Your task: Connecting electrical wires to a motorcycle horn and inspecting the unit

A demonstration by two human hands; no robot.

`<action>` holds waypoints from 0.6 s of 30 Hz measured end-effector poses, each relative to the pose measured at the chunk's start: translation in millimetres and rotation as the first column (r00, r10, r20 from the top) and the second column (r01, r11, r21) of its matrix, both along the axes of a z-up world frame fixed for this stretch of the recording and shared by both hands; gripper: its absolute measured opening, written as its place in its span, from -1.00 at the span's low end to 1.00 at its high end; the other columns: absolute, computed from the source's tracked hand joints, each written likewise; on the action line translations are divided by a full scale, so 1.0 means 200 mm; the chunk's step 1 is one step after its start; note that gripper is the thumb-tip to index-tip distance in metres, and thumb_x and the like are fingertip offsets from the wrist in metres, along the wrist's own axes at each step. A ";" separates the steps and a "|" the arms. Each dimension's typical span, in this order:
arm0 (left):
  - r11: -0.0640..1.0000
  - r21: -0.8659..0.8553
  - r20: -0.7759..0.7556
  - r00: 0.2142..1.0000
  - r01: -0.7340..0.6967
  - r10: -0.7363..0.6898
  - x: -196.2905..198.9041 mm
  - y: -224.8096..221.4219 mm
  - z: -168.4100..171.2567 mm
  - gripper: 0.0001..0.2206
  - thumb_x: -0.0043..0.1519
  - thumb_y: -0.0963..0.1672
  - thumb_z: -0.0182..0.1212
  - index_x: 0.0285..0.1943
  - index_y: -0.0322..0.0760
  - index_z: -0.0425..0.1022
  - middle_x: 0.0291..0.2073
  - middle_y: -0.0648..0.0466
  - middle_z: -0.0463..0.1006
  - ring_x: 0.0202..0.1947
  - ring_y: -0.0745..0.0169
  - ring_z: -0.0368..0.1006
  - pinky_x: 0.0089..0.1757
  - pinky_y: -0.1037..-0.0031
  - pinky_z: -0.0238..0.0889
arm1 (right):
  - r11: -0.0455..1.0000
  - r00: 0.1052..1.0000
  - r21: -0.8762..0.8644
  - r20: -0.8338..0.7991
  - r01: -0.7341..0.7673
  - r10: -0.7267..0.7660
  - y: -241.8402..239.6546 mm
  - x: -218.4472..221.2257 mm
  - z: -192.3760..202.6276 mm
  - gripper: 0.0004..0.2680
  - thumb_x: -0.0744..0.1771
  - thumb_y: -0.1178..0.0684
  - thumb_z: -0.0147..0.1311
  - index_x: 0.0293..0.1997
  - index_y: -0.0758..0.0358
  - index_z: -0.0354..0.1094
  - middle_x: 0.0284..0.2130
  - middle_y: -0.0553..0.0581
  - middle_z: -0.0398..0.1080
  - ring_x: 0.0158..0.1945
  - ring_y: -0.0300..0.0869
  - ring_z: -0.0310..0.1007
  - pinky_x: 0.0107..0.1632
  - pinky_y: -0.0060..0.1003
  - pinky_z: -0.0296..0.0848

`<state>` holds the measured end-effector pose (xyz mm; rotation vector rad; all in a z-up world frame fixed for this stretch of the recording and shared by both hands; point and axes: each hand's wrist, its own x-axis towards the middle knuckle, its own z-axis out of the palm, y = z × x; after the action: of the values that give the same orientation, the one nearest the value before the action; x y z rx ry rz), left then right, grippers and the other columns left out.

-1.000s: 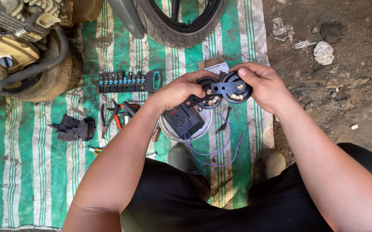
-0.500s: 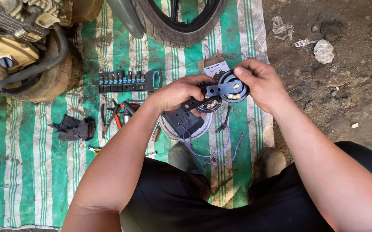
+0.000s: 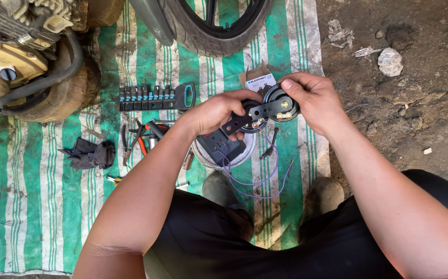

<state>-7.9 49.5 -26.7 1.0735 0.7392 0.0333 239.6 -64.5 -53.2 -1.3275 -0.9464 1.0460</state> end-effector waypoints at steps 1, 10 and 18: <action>1.000 0.001 0.000 1.000 0.000 0.000 0.01 0.00 -0.02 -0.42 0.13 -0.15 0.11 0.43 -0.08 0.52 -0.17 -0.27 0.62 -0.52 -0.20 0.70 -0.57 0.25 0.64 | 1.000 1.000 0.001 0.000 0.000 0.000 0.00 -0.01 0.00 -0.86 0.50 0.05 0.25 0.10 0.29 0.61 -0.31 0.06 0.54 -0.18 -0.36 0.47 -0.14 -0.45 0.57; 0.984 0.178 0.027 1.000 -0.005 0.000 0.01 -0.03 -0.07 -0.59 0.36 -0.09 0.40 0.40 -0.19 0.55 -0.10 -0.22 0.63 -0.45 -0.14 0.73 -0.56 0.34 0.65 | 0.997 0.999 -0.063 -0.007 0.050 -0.050 0.04 0.02 -0.10 -0.86 0.51 -0.01 0.24 0.09 0.21 0.62 -0.36 0.00 0.52 -0.28 -0.40 0.54 -0.29 -0.47 0.68; 0.985 0.156 0.032 0.997 -0.081 0.076 0.02 -0.01 -0.13 -0.62 0.44 -0.05 0.35 0.40 -0.25 0.55 -0.21 -0.18 0.57 -0.49 -0.08 0.72 -0.71 0.55 0.44 | 0.994 0.994 -0.101 -0.089 0.049 -0.058 0.05 0.02 -0.11 -0.86 0.48 0.05 0.25 0.13 0.24 0.59 -0.33 0.06 0.53 -0.28 -0.31 0.61 -0.28 -0.27 0.78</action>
<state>-4.1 46.7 -52.2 1.1908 0.7643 0.1753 244.4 -54.2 -74.6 -1.3667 -0.7952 1.1149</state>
